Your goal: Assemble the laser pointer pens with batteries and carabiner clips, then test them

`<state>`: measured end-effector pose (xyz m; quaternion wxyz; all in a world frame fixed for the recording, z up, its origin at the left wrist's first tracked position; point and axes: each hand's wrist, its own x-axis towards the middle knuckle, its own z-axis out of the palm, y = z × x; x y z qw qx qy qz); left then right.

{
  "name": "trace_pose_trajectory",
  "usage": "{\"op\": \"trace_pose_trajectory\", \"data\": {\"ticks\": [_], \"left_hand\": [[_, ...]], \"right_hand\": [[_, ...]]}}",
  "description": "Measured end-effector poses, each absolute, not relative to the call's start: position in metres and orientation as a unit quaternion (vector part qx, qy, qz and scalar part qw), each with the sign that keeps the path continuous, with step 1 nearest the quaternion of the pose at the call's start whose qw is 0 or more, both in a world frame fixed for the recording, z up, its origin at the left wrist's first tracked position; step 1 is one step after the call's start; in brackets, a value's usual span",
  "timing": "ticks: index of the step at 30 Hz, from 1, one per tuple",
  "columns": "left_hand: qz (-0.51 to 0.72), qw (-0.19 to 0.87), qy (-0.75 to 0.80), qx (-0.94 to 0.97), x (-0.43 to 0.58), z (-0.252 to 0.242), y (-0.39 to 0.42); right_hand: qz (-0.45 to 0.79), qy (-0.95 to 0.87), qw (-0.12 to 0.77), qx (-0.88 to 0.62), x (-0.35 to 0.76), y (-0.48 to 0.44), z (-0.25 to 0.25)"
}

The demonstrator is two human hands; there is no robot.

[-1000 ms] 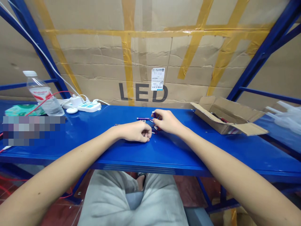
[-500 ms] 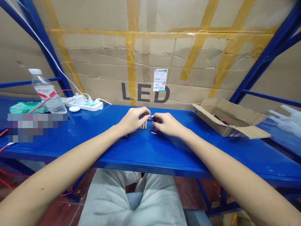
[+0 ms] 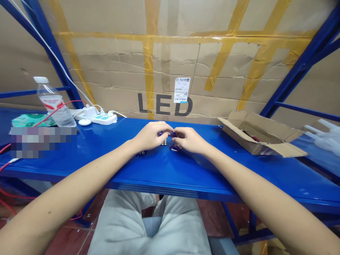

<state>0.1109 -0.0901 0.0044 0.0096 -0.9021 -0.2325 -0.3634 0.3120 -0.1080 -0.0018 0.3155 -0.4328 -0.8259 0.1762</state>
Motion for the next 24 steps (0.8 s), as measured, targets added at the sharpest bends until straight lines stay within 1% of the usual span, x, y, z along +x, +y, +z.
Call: {"op": "trace_pose_trajectory", "data": {"ticks": [6,10,17,19,22,24], "left_hand": [[-0.354,0.006,-0.218,-0.91,0.111,0.006,-0.093],[-0.346,-0.005,-0.227,-0.91,0.112,0.008,-0.095],[-0.347,-0.041,-0.234,-0.907,0.111,0.009,-0.095],[-0.363,-0.048,-0.251,-0.896,0.108,0.01,-0.092],[-0.395,-0.022,-0.294,-0.87,0.097,0.015,-0.082],[-0.371,0.006,-0.318,-0.873,0.086,0.019,-0.074]], "right_hand": [[0.308,-0.786,0.319,-0.431,0.31,-0.111,-0.002],[0.352,-0.769,0.329,-0.42,0.306,-0.113,-0.001],[0.356,-0.767,0.335,-0.415,0.306,-0.114,0.0],[0.352,-0.765,0.344,-0.416,0.307,-0.114,0.001],[0.333,-0.766,0.359,-0.417,0.309,-0.113,0.003],[0.329,-0.763,0.368,-0.418,0.309,-0.112,0.005]]}}
